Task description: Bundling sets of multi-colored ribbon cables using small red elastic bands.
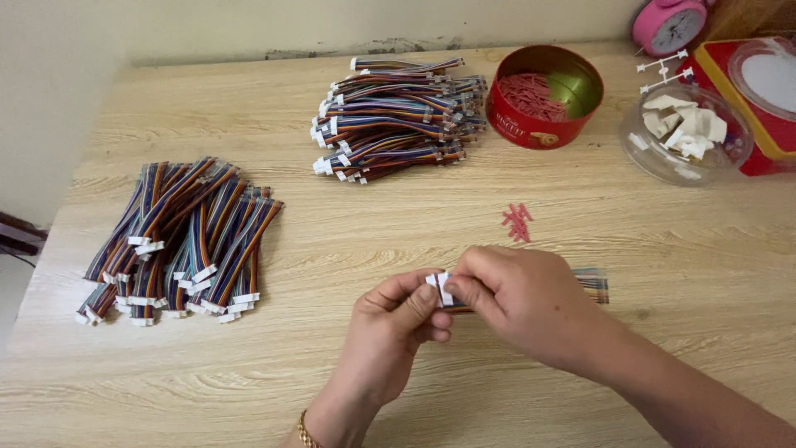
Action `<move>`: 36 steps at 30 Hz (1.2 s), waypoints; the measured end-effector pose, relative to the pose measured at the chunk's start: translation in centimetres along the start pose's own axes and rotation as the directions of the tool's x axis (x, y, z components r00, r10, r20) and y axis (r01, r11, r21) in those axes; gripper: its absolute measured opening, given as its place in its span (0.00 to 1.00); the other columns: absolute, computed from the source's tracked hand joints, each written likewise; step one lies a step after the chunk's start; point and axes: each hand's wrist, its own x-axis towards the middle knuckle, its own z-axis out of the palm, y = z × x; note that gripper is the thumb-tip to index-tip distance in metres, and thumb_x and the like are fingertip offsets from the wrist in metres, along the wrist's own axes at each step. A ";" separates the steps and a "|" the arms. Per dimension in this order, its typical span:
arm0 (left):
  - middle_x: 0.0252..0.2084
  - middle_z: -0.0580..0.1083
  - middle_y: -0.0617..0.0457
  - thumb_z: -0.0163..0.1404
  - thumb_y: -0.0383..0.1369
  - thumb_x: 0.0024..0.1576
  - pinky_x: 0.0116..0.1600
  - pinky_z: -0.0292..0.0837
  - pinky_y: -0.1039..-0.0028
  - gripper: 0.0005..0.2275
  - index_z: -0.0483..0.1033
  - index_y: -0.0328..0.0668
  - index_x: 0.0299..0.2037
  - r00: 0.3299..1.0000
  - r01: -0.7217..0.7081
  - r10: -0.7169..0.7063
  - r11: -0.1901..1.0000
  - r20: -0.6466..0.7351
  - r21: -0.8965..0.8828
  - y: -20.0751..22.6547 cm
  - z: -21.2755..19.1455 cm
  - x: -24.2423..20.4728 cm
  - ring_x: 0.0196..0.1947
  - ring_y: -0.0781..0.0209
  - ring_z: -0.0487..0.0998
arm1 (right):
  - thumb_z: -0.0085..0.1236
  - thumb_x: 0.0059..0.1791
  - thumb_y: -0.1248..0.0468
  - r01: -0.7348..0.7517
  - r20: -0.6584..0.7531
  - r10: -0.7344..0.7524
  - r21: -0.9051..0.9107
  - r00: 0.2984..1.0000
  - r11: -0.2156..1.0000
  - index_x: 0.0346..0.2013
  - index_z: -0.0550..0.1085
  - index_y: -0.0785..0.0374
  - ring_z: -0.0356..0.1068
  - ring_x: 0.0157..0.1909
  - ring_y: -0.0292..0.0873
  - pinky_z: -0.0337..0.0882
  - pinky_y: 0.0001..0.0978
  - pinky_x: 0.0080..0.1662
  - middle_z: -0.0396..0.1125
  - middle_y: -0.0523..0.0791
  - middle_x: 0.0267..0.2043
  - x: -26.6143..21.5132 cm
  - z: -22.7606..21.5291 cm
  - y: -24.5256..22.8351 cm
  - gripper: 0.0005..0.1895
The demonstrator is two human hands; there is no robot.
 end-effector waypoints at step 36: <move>0.43 0.78 0.48 0.61 0.45 0.56 0.42 0.76 0.58 0.13 0.84 0.47 0.44 0.683 0.041 0.665 -0.446 0.300 0.894 11.2 -7.3 15.7 0.41 0.48 0.80 | 0.56 0.50 0.53 -0.591 -0.136 0.577 -0.105 0.805 0.800 0.51 0.78 0.53 0.76 0.42 0.52 0.73 0.46 0.47 0.76 0.50 0.42 3.7 -1.8 16.9 0.17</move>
